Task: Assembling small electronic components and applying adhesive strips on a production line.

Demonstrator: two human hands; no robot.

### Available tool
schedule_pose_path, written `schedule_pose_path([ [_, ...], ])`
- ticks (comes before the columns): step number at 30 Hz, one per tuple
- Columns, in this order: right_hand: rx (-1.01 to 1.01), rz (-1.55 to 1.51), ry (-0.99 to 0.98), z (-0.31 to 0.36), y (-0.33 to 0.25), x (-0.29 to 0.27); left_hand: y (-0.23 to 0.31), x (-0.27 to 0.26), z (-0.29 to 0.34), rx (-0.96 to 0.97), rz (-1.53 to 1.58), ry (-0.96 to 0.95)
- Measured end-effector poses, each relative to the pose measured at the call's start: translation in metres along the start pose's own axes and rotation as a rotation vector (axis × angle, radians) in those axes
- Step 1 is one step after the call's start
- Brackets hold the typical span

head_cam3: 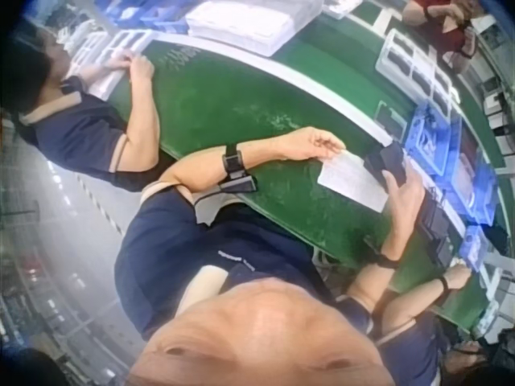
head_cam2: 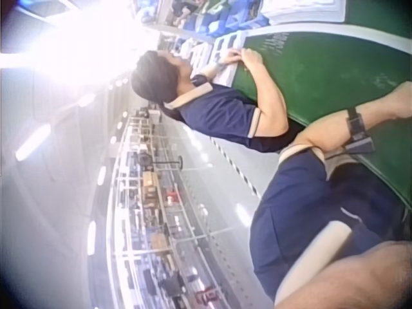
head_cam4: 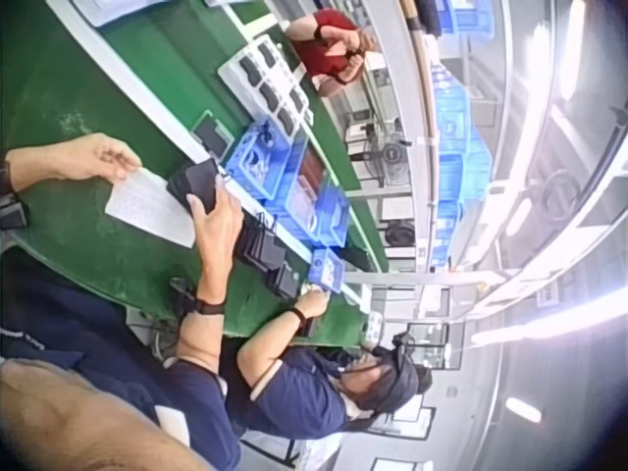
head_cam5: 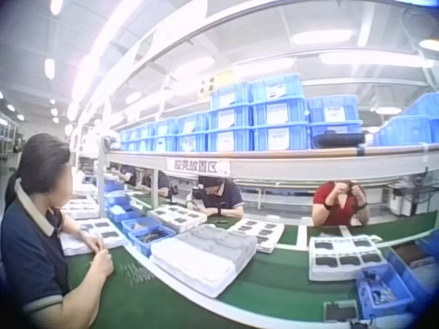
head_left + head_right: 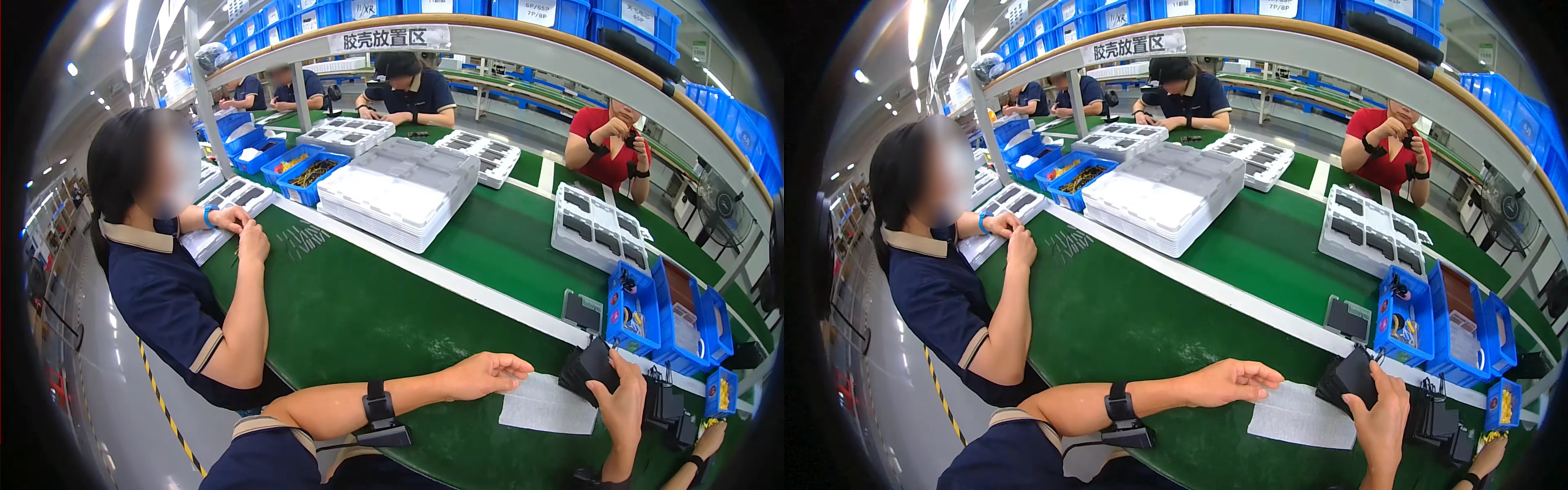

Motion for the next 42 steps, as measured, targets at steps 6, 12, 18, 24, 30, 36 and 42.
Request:
schedule_pose_path([
  [6,-0.063,0.145,0.096,0.004,-0.01,-0.003,0.0,0.0,0.002,-0.018,0.033,0.021],
  [12,-0.318,0.222,0.287,0.012,-0.04,0.004,0.017,0.003,0.004,-0.108,0.011,0.105],
  [18,-0.706,0.096,-0.031,0.03,-0.076,0.047,0.017,-0.002,0.006,-0.028,0.05,0.12],
  [24,-0.641,-0.072,-0.028,0.026,-0.071,0.051,0.018,0.004,0.01,-0.027,-0.09,0.18],
  [30,0.113,-0.773,-0.094,0.023,-0.045,0.056,0.028,0.019,0.019,0.094,-0.34,0.231],
  [36,0.086,-0.973,-0.11,0.028,-0.04,0.055,0.034,0.027,0.021,0.134,-0.343,0.199],
  [42,0.138,-1.054,-0.15,0.031,-0.043,0.052,0.028,0.027,0.02,0.171,-0.299,0.196],
])
Point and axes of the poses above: each hand's wrist, its own z-axis away from the middle knuckle, its own x-axis out of the palm, y = z × x, the point moved 3 cm from there along -z, towards the middle knuckle, and after that the axes turned 1 degree about z, right-handed, at the moved point
